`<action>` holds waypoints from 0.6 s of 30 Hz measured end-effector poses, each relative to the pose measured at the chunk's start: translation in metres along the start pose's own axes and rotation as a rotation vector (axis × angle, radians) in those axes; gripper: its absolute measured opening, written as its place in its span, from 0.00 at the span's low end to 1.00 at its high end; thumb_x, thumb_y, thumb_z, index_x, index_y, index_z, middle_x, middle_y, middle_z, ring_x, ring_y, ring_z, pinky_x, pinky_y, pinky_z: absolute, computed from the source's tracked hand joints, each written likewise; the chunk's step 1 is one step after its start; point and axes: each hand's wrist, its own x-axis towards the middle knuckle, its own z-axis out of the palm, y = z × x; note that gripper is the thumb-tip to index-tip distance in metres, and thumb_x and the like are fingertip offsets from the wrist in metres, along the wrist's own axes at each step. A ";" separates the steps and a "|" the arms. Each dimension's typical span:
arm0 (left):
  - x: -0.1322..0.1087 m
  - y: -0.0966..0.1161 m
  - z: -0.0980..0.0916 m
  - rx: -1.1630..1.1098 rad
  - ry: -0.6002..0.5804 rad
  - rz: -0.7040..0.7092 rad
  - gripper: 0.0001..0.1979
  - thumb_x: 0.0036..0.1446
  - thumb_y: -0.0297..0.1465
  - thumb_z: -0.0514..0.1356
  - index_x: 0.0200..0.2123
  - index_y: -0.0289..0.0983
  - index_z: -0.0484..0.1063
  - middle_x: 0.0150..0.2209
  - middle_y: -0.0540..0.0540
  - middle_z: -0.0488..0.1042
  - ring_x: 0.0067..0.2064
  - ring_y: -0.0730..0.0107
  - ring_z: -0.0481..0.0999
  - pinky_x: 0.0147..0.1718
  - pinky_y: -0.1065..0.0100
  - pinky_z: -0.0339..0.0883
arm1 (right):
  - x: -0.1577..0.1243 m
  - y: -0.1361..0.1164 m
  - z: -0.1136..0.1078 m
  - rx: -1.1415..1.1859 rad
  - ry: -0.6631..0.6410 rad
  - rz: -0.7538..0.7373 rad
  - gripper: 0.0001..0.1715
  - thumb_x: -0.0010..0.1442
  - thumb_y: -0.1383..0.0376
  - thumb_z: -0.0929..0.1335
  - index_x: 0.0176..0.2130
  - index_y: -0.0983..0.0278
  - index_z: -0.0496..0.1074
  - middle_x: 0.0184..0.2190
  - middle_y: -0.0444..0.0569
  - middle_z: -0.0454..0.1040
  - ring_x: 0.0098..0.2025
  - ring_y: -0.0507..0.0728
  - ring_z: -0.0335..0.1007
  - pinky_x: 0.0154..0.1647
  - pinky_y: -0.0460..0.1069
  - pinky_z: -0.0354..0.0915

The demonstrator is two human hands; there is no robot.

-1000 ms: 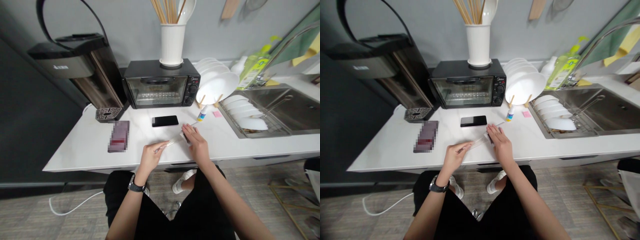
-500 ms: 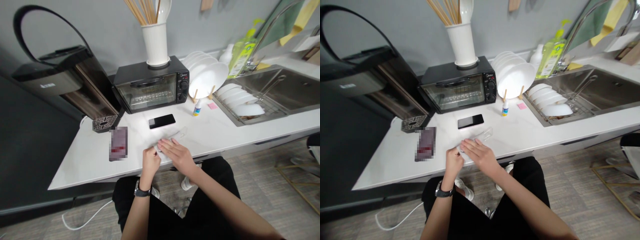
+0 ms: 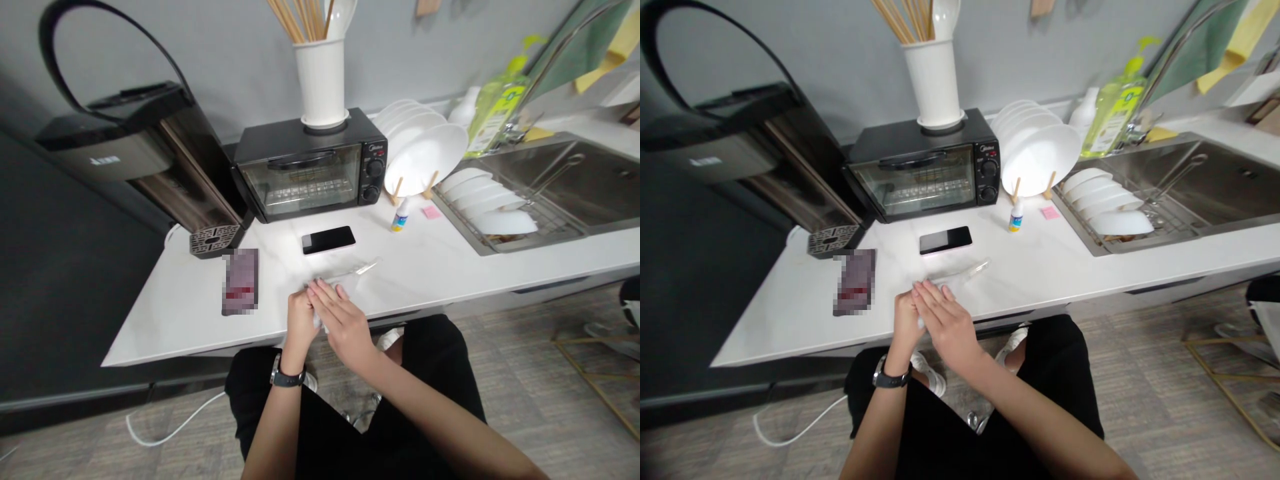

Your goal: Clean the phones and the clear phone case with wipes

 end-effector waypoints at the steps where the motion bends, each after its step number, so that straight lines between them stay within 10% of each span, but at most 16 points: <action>1: 0.000 -0.001 -0.001 0.001 -0.004 0.001 0.17 0.61 0.26 0.57 0.19 0.37 0.69 0.19 0.49 0.74 0.20 0.70 0.72 0.23 0.71 0.62 | 0.000 0.000 -0.003 0.006 -0.015 -0.037 0.46 0.64 0.84 0.55 0.77 0.68 0.53 0.71 0.58 0.69 0.77 0.57 0.55 0.77 0.62 0.60; 11: 0.002 0.006 0.010 -0.144 -0.068 -0.097 0.15 0.69 0.27 0.59 0.52 0.43 0.85 0.50 0.46 0.87 0.48 0.60 0.88 0.49 0.64 0.80 | 0.012 0.100 -0.066 -0.108 -0.063 0.071 0.59 0.50 0.87 0.57 0.75 0.60 0.60 0.71 0.53 0.69 0.76 0.61 0.59 0.76 0.67 0.60; 18: 0.001 0.004 0.006 -0.007 -0.012 -0.080 0.13 0.64 0.25 0.58 0.29 0.36 0.81 0.25 0.48 0.82 0.25 0.68 0.79 0.28 0.71 0.71 | 0.004 0.027 -0.020 -0.051 -0.037 0.058 0.54 0.56 0.86 0.56 0.77 0.67 0.55 0.72 0.57 0.68 0.78 0.59 0.53 0.78 0.65 0.58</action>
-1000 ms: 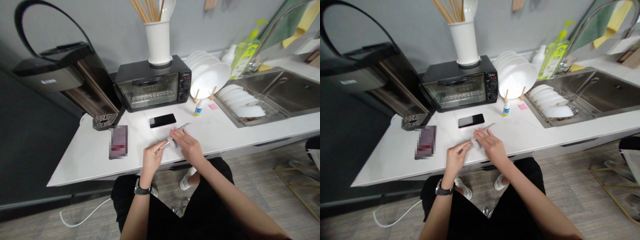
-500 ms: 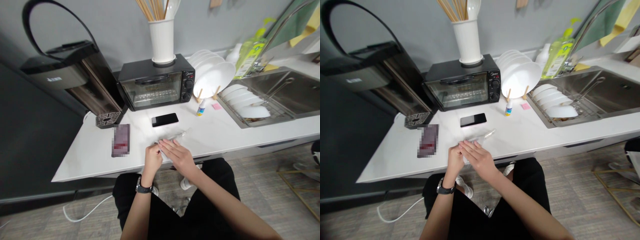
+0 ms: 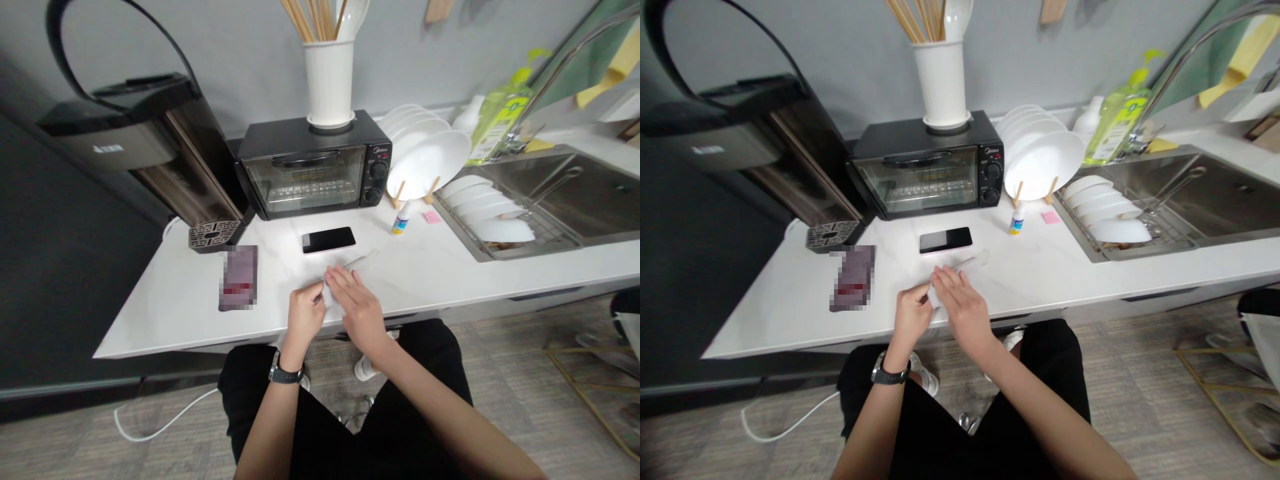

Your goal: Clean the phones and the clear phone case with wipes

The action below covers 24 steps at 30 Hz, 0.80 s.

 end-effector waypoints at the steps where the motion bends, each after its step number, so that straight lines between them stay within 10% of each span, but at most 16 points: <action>1: 0.000 -0.001 -0.002 0.009 0.004 0.007 0.15 0.63 0.25 0.57 0.24 0.36 0.77 0.22 0.48 0.79 0.23 0.70 0.75 0.26 0.72 0.68 | -0.001 -0.011 0.005 0.014 -0.012 -0.034 0.51 0.58 0.86 0.56 0.77 0.68 0.55 0.71 0.58 0.68 0.78 0.59 0.53 0.78 0.64 0.58; 6: 0.000 0.000 -0.005 -0.002 -0.021 0.035 0.17 0.61 0.24 0.57 0.20 0.37 0.74 0.20 0.49 0.77 0.23 0.69 0.75 0.26 0.72 0.68 | 0.000 0.000 -0.007 0.015 -0.053 -0.189 0.45 0.63 0.85 0.57 0.75 0.68 0.59 0.69 0.56 0.72 0.76 0.57 0.59 0.77 0.60 0.61; 13: 0.002 0.012 0.001 -0.144 -0.098 0.005 0.19 0.68 0.24 0.58 0.52 0.43 0.85 0.51 0.46 0.87 0.49 0.61 0.88 0.52 0.64 0.80 | 0.003 0.080 -0.046 -0.107 -0.055 0.068 0.58 0.48 0.87 0.58 0.73 0.61 0.64 0.69 0.54 0.72 0.75 0.65 0.61 0.75 0.70 0.62; 24: -0.003 -0.003 -0.002 0.002 0.003 -0.013 0.18 0.59 0.19 0.56 0.19 0.37 0.72 0.19 0.48 0.76 0.21 0.70 0.73 0.24 0.71 0.65 | -0.001 -0.009 0.006 0.037 -0.105 -0.227 0.47 0.69 0.81 0.57 0.80 0.64 0.41 0.72 0.57 0.66 0.78 0.59 0.52 0.77 0.62 0.60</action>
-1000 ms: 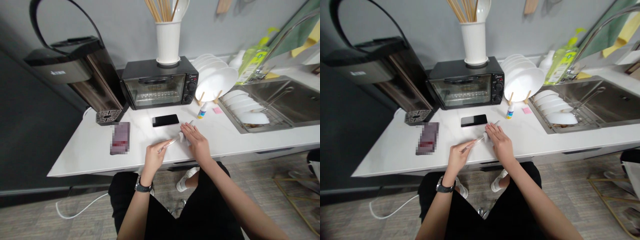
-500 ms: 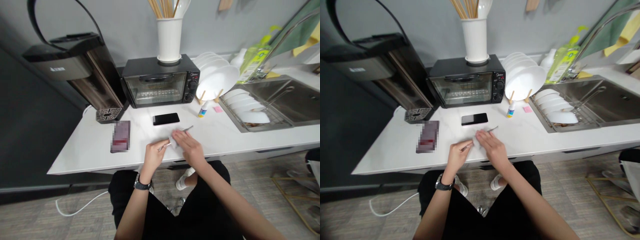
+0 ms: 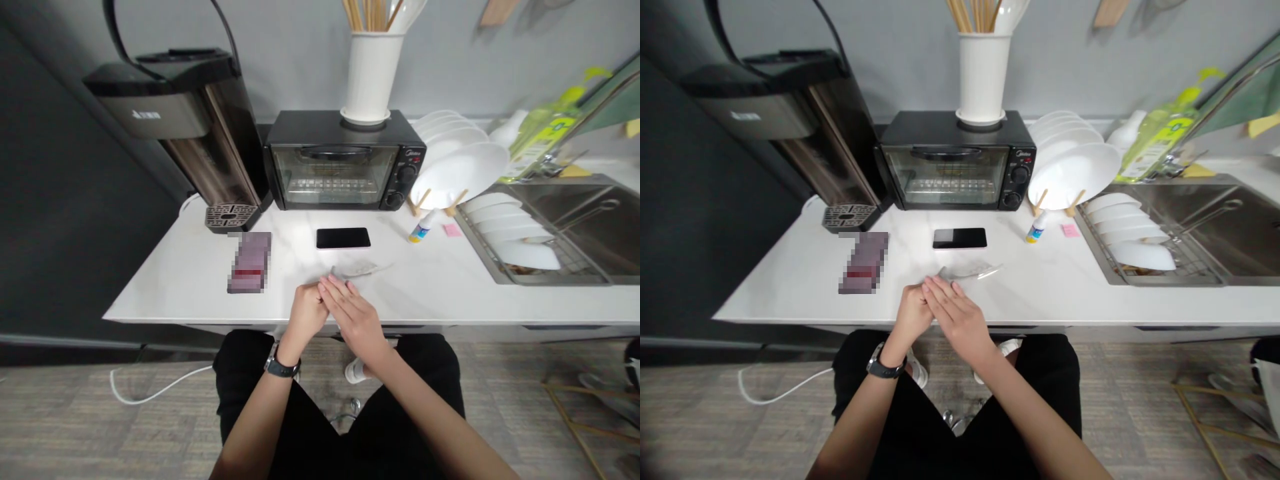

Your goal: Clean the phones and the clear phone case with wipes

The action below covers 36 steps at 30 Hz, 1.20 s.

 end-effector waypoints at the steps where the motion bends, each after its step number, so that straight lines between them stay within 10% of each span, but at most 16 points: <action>1: 0.000 0.000 -0.001 -0.006 -0.006 0.005 0.18 0.60 0.20 0.56 0.19 0.37 0.72 0.19 0.48 0.76 0.21 0.70 0.73 0.24 0.72 0.65 | -0.001 0.007 -0.005 -0.003 -0.016 -0.015 0.46 0.70 0.81 0.57 0.80 0.63 0.42 0.72 0.56 0.66 0.78 0.59 0.53 0.77 0.61 0.60; 9: 0.004 0.007 0.001 -0.160 -0.079 -0.042 0.17 0.67 0.26 0.60 0.52 0.43 0.85 0.50 0.47 0.87 0.48 0.60 0.88 0.50 0.63 0.81 | -0.021 0.081 -0.050 -0.122 0.036 0.254 0.61 0.54 0.88 0.56 0.79 0.55 0.48 0.74 0.51 0.63 0.79 0.62 0.50 0.77 0.69 0.58; 18: 0.005 0.002 -0.009 -0.033 0.026 0.018 0.20 0.60 0.26 0.56 0.15 0.37 0.68 0.14 0.51 0.71 0.16 0.74 0.66 0.18 0.73 0.59 | 0.008 -0.004 -0.001 -0.034 0.013 0.014 0.31 0.74 0.76 0.61 0.72 0.70 0.64 0.70 0.56 0.70 0.77 0.57 0.58 0.78 0.58 0.59; 28: 0.006 0.006 0.000 -0.147 -0.038 -0.111 0.12 0.67 0.34 0.64 0.46 0.37 0.87 0.44 0.43 0.88 0.43 0.58 0.88 0.46 0.63 0.82 | -0.015 0.077 -0.048 -0.119 0.083 0.249 0.44 0.67 0.84 0.54 0.77 0.65 0.56 0.73 0.58 0.66 0.79 0.59 0.50 0.78 0.64 0.57; 36: 0.004 0.003 -0.005 -0.099 0.023 -0.081 0.19 0.62 0.28 0.60 0.18 0.35 0.74 0.18 0.52 0.75 0.21 0.72 0.72 0.24 0.73 0.67 | 0.002 0.011 -0.012 0.064 -0.035 -0.005 0.39 0.71 0.80 0.57 0.77 0.66 0.54 0.71 0.57 0.68 0.78 0.58 0.53 0.78 0.63 0.58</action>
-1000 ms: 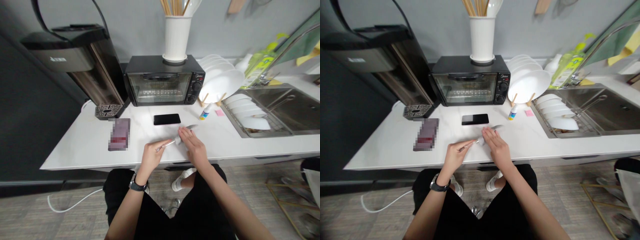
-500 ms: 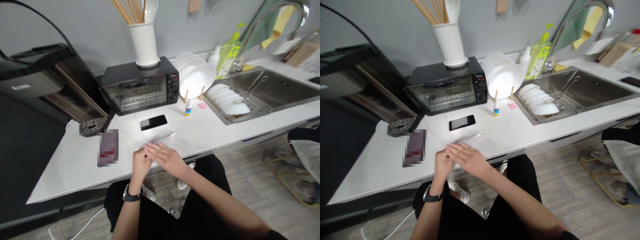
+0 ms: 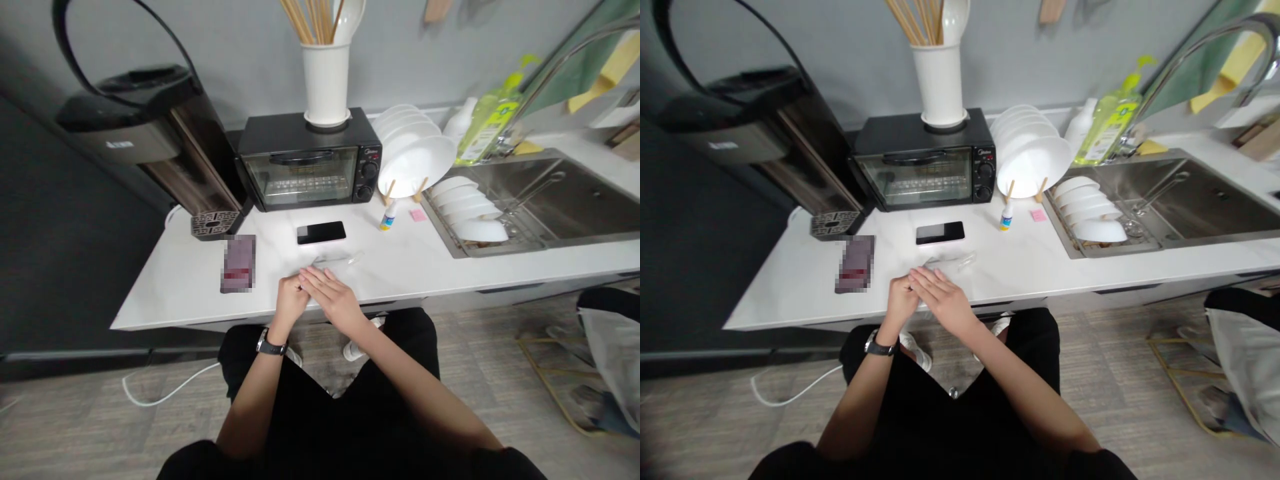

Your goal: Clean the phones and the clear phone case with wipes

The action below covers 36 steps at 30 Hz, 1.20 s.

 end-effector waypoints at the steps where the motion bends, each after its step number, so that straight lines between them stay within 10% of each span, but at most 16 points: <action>1: 0.000 0.000 0.000 -0.005 -0.003 0.001 0.19 0.62 0.28 0.60 0.17 0.35 0.73 0.17 0.52 0.74 0.21 0.72 0.72 0.24 0.73 0.67 | -0.001 0.002 -0.002 0.015 -0.015 -0.011 0.40 0.71 0.80 0.57 0.77 0.64 0.54 0.72 0.56 0.68 0.78 0.58 0.54 0.77 0.62 0.59; 10: 0.000 -0.001 0.010 -0.073 -0.072 0.003 0.12 0.68 0.34 0.63 0.47 0.39 0.87 0.45 0.44 0.88 0.42 0.59 0.88 0.42 0.65 0.80 | -0.019 0.054 -0.034 -0.085 0.135 0.334 0.60 0.53 0.86 0.55 0.79 0.60 0.50 0.74 0.54 0.63 0.79 0.61 0.49 0.78 0.69 0.56; 18: 0.001 -0.011 0.001 -0.016 -0.073 0.058 0.21 0.65 0.28 0.58 0.18 0.36 0.72 0.16 0.51 0.73 0.19 0.73 0.68 0.22 0.72 0.64 | -0.001 -0.016 0.012 0.007 0.073 0.133 0.40 0.71 0.79 0.56 0.77 0.62 0.57 0.70 0.54 0.70 0.76 0.58 0.58 0.77 0.63 0.60; 28: 0.001 0.000 0.008 -0.084 -0.117 0.052 0.12 0.69 0.33 0.62 0.47 0.39 0.87 0.45 0.44 0.88 0.43 0.58 0.88 0.43 0.65 0.81 | -0.029 0.054 -0.040 -0.068 0.157 0.279 0.56 0.55 0.85 0.56 0.77 0.58 0.57 0.72 0.51 0.68 0.78 0.61 0.55 0.77 0.69 0.58; 36: 0.001 -0.011 0.010 -0.059 -0.043 -0.001 0.16 0.61 0.25 0.63 0.19 0.35 0.75 0.19 0.51 0.77 0.22 0.71 0.74 0.27 0.72 0.70 | -0.003 0.000 -0.006 0.061 -0.035 0.059 0.44 0.68 0.81 0.55 0.77 0.62 0.56 0.72 0.53 0.67 0.77 0.58 0.57 0.78 0.65 0.57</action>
